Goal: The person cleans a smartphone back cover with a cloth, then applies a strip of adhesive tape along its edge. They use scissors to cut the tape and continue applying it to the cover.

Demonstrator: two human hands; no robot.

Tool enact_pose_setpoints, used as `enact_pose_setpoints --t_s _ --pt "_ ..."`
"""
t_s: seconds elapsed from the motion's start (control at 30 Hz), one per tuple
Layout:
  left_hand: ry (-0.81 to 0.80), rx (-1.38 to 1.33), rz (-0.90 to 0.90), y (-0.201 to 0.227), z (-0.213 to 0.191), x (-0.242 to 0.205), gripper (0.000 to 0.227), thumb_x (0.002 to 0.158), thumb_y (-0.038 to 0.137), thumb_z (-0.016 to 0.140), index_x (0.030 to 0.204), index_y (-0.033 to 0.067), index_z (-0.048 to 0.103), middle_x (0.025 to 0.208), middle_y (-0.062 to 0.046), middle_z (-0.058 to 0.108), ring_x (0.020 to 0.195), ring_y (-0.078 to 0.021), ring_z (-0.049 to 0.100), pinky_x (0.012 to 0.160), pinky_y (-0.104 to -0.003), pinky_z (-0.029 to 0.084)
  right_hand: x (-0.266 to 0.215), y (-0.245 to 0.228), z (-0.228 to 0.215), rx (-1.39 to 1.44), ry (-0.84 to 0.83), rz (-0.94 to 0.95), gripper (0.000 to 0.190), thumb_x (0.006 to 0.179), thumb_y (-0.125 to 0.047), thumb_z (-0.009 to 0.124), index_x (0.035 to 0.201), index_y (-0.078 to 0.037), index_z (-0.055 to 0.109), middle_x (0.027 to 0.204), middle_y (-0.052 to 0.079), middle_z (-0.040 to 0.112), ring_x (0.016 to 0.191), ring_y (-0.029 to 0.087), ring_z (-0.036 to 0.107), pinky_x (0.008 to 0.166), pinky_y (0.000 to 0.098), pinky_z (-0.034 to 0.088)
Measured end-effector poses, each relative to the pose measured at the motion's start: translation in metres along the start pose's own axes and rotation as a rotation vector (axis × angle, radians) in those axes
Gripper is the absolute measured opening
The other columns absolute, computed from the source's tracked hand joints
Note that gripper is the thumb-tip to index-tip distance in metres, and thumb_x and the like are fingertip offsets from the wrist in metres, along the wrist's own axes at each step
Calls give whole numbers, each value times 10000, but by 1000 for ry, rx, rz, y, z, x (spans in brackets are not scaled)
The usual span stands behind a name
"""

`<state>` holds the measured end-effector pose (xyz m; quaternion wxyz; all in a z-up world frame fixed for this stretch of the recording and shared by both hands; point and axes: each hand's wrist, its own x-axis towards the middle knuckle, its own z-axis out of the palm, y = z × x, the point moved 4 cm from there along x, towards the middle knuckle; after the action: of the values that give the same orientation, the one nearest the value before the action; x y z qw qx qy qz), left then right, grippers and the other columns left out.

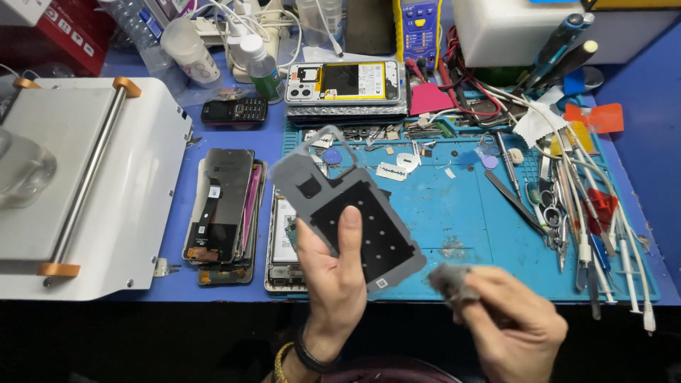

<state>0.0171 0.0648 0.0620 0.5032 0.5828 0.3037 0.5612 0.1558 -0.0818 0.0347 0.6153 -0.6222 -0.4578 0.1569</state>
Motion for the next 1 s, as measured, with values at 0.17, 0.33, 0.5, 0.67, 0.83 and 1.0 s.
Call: enact_pose_setpoints --t_s 0.17,0.33,0.5,0.67,0.83,1.0 --pt "-30 -7 -4 -4 12 -18 247 1034 167 526 1216 2 503 870 -5 583 693 -87 512 642 -226 471 8 11 5 120 48 147 349 789 150 725 1130 73 721 1100 139 747 663 139 650 565 197 530" --pt "-78 -435 -156 -8 17 -31 434 999 100 525 1415 38 415 1227 -166 594 992 -198 603 901 -308 516 18 26 -3 281 84 389 305 912 15 687 1215 28 719 805 67 694 578 73 583 515 168 495" --pt "-331 -867 -453 -13 35 -26 598 1001 219 413 1570 89 280 1537 -233 502 1342 -274 505 1195 -451 441 29 19 2 364 -25 478 281 918 -2 676 1192 30 731 761 48 676 551 49 547 471 144 421" --pt "-199 -1113 -241 -24 43 -26 362 1103 324 341 1330 72 466 1112 -85 595 1084 -211 643 1204 -533 414 23 18 11 295 30 305 256 991 19 650 1239 31 712 1002 50 718 781 51 552 687 161 461" --pt "-86 -841 -3 -14 51 -26 290 1091 280 357 1317 104 402 1138 -80 551 1106 -233 629 1099 -472 514 16 5 15 0 68 124 173 936 111 698 1109 100 696 968 83 716 731 88 528 639 200 436" --pt "-26 -721 107 -9 45 -17 276 1090 276 354 1311 109 364 1149 -71 518 1097 -236 615 1137 -510 507 4 -8 21 -63 -85 -28 255 799 186 665 1033 96 716 996 146 759 745 168 678 655 242 538"
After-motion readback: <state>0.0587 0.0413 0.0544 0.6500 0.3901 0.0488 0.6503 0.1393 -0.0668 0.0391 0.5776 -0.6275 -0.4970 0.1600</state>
